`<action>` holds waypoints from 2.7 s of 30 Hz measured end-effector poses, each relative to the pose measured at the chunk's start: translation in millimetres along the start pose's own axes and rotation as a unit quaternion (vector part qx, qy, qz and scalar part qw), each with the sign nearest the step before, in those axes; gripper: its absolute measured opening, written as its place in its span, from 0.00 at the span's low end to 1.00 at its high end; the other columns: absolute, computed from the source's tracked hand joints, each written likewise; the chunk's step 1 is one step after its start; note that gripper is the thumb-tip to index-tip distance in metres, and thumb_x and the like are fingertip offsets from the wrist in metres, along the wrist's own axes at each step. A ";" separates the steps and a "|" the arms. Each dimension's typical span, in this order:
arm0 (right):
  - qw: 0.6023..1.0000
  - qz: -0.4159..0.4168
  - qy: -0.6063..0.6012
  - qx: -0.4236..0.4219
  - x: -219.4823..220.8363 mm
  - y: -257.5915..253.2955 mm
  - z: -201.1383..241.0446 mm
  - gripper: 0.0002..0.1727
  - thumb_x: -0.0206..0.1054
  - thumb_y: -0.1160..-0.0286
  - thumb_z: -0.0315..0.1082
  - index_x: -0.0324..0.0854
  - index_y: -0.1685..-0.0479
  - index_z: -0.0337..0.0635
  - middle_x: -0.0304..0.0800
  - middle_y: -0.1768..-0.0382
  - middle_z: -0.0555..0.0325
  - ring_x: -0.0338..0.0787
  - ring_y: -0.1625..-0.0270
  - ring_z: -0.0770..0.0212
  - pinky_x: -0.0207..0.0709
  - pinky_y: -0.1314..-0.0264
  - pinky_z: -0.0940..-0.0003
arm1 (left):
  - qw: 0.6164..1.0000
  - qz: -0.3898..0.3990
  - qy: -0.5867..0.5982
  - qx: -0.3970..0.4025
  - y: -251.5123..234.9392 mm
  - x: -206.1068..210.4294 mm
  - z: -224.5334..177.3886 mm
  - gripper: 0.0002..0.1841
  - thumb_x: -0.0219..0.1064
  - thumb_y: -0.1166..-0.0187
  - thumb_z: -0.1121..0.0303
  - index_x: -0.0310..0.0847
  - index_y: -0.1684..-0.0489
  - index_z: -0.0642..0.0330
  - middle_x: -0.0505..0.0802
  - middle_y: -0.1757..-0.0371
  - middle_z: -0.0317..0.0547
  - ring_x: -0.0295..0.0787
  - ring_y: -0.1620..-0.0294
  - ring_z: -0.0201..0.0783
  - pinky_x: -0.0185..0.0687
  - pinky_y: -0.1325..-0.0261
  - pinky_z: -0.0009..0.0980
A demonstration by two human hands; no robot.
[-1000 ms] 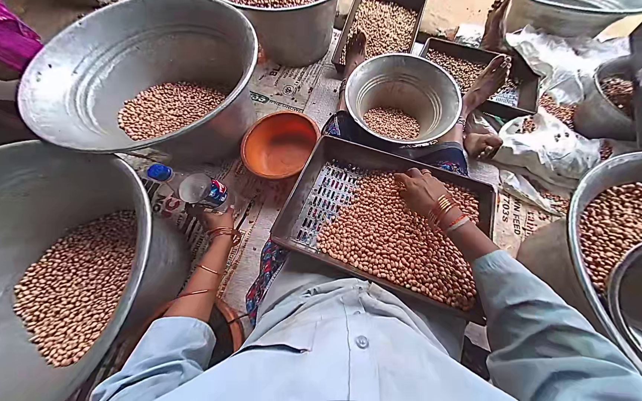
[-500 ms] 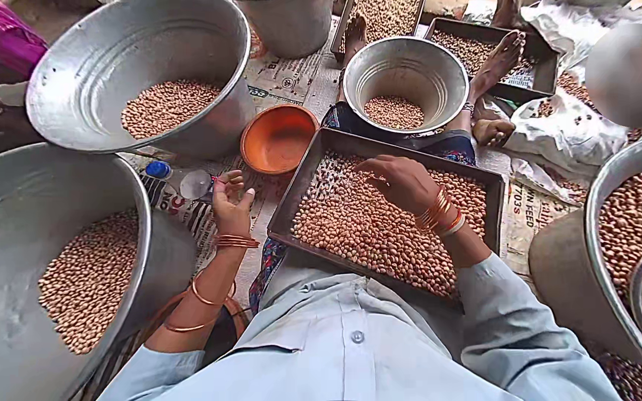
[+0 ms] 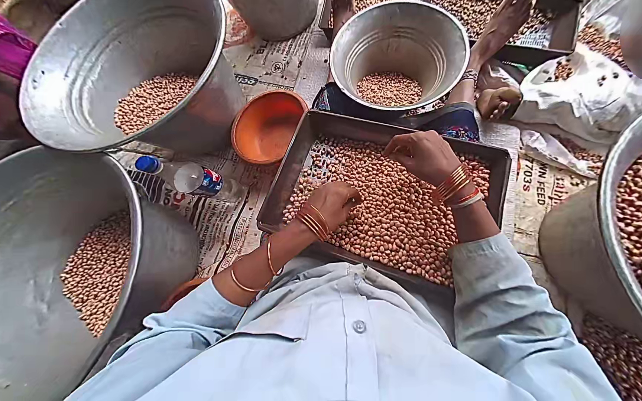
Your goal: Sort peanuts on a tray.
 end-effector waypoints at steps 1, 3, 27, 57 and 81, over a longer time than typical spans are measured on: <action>1.000 0.003 0.003 -0.001 1.2 -0.6 -1.2 0.09 0.68 0.19 0.33 0.93 0.50 0.49 0.97 0.57 0.49 0.94 0.52 0.43 0.81 0.49 0.34 | 1.000 0.015 -0.019 -0.007 -6.5 10.6 1.2 0.06 0.72 0.23 0.74 0.95 0.56 0.61 0.95 0.54 0.55 0.94 0.48 0.54 0.87 0.42 0.53; 1.000 0.007 0.009 0.004 3.9 -0.1 -5.5 0.09 0.68 0.19 0.35 0.93 0.49 0.50 0.97 0.57 0.50 0.94 0.53 0.43 0.81 0.50 0.34 | 0.996 0.046 -0.065 -0.031 -14.9 25.2 3.2 0.06 0.74 0.23 0.69 0.95 0.56 0.57 0.94 0.52 0.53 0.90 0.44 0.55 0.85 0.41 0.52; 0.995 0.073 0.038 0.051 27.6 0.3 -20.9 0.12 0.66 0.16 0.37 0.91 0.41 0.53 0.96 0.57 0.47 0.94 0.52 0.39 0.79 0.52 0.31 | 0.993 -0.008 -0.078 -0.091 6.5 -24.4 30.5 0.10 0.73 0.27 0.80 0.92 0.51 0.62 0.94 0.49 0.60 0.92 0.46 0.62 0.85 0.39 0.59; 0.990 0.069 0.095 0.074 45.8 -6.4 -33.5 0.14 0.64 0.15 0.40 0.89 0.38 0.54 0.94 0.45 0.44 0.92 0.41 0.36 0.78 0.46 0.30 | 0.962 -0.062 -0.177 -0.198 38.8 -78.1 64.1 0.12 0.72 0.22 0.71 0.87 0.45 0.64 0.91 0.47 0.65 0.90 0.46 0.66 0.84 0.44 0.62; 0.978 0.177 0.046 -0.096 114.5 -8.6 108.2 0.10 0.66 0.17 0.39 0.92 0.53 0.48 0.95 0.60 0.50 0.94 0.53 0.44 0.81 0.54 0.38 | 0.959 -0.080 -0.127 -0.241 5.5 -96.2 118.9 0.10 0.64 0.25 0.79 0.89 0.52 0.69 0.91 0.47 0.68 0.89 0.41 0.67 0.81 0.38 0.64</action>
Point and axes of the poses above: each hand's wrist, its own y-axis away from the middle knuckle, its own x-axis out of the palm, z = x × y, the point moved 10 cm from there along -y, towards the middle knuckle
